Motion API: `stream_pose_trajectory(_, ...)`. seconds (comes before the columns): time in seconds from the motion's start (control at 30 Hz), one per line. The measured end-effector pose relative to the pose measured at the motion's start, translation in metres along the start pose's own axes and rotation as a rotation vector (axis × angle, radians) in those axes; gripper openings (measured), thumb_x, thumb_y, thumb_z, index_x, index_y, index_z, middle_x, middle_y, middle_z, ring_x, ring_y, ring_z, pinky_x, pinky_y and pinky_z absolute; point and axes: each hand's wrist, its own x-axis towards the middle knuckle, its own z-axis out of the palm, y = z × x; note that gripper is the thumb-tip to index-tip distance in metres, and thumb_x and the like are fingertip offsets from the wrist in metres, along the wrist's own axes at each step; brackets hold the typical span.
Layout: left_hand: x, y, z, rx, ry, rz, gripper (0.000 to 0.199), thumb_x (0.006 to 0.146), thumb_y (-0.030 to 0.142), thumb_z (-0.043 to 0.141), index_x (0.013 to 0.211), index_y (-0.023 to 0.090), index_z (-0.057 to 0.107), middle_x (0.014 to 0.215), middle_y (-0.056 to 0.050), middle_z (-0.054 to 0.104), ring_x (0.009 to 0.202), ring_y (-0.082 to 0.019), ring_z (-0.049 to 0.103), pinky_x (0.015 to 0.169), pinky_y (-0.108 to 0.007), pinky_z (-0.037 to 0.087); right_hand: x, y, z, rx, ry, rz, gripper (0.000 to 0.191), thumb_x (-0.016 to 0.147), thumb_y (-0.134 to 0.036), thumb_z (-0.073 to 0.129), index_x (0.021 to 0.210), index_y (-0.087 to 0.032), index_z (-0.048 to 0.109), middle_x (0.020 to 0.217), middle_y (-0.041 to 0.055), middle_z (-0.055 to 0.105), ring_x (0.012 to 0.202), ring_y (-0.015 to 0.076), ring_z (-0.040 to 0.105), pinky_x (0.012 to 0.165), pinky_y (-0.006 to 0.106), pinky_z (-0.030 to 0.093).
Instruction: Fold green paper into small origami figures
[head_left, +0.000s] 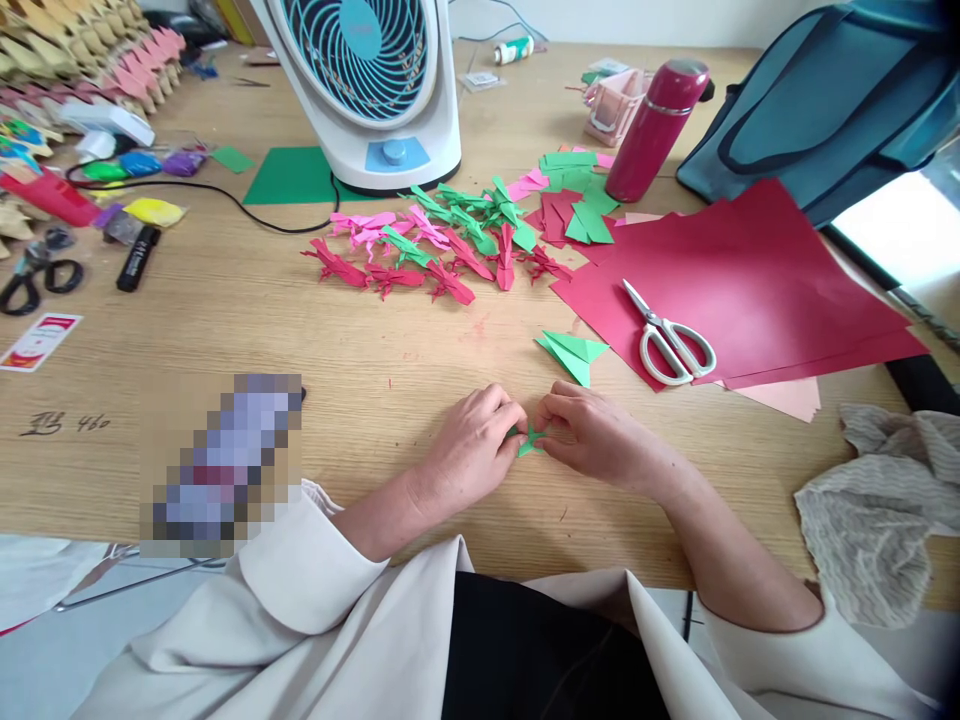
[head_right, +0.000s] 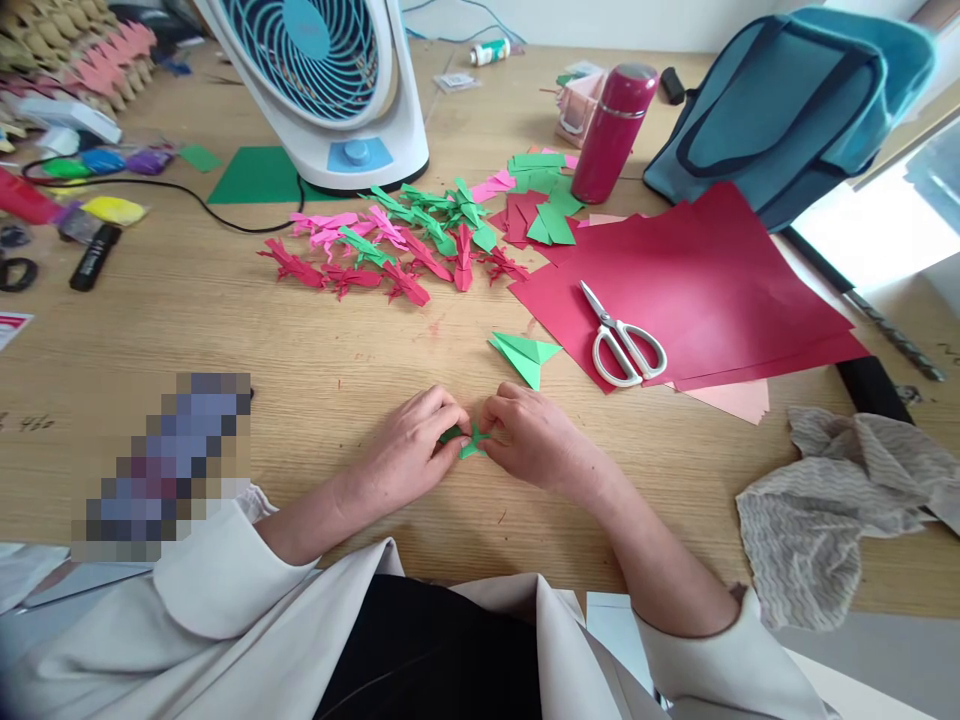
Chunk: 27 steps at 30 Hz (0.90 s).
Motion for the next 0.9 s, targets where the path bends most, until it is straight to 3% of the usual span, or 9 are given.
stream_pose_trajectory(0.2, 0.001, 0.003, -0.003, -0.036, -0.026, -0.022, 0.005, 0.086, 0.015, 0.064, 0.088, 0.018, 0.061, 0.097, -0.004, 0.060, 0.096, -0.020, 0.057, 0.084, -0.035, 0.047, 0.001, -0.001, -0.001, 0.014, -0.004, -0.007, 0.009, 0.082, -0.010, 0.062, 0.077, -0.018, 0.063, 0.081, 0.0016, 0.056, 0.070, 0.0124, 0.051, 0.068, 0.025, 0.038)
stream_pose_trajectory(0.37, 0.002, 0.005, -0.006, -0.047, -0.019, -0.044, 0.007, 0.086, 0.012, 0.060, 0.084, 0.018, 0.060, 0.095, -0.004, 0.059, 0.094, -0.019, 0.057, 0.081, -0.034, 0.048, 0.001, -0.002, 0.000, -0.025, -0.003, -0.044, 0.007, 0.079, -0.014, 0.067, 0.075, -0.018, 0.062, 0.079, 0.0012, 0.054, 0.068, 0.0122, 0.050, 0.065, 0.024, 0.037)
stream_pose_trajectory(0.6, 0.005, 0.001, -0.009, -0.068, -0.067, -0.026, 0.017, 0.085, 0.004, 0.054, 0.085, 0.018, 0.063, 0.094, -0.003, 0.059, 0.092, -0.017, 0.059, 0.081, -0.030, 0.048, 0.003, -0.004, -0.001, -0.015, 0.005, -0.015, 0.014, 0.082, -0.009, 0.058, 0.071, -0.017, 0.060, 0.076, 0.0001, 0.053, 0.060, 0.0093, 0.044, 0.061, 0.024, 0.033)
stream_pose_trajectory(0.9, 0.010, 0.006, -0.013, 0.109, -0.114, -0.022, 0.009, 0.088, 0.016, 0.057, 0.081, 0.017, 0.062, 0.091, -0.003, 0.059, 0.081, -0.017, 0.060, 0.073, -0.030, 0.048, 0.002, -0.004, 0.002, -0.041, 0.053, -0.040, 0.011, 0.081, -0.010, 0.059, 0.073, -0.018, 0.059, 0.075, 0.0000, 0.053, 0.063, 0.0108, 0.045, 0.061, 0.024, 0.033)
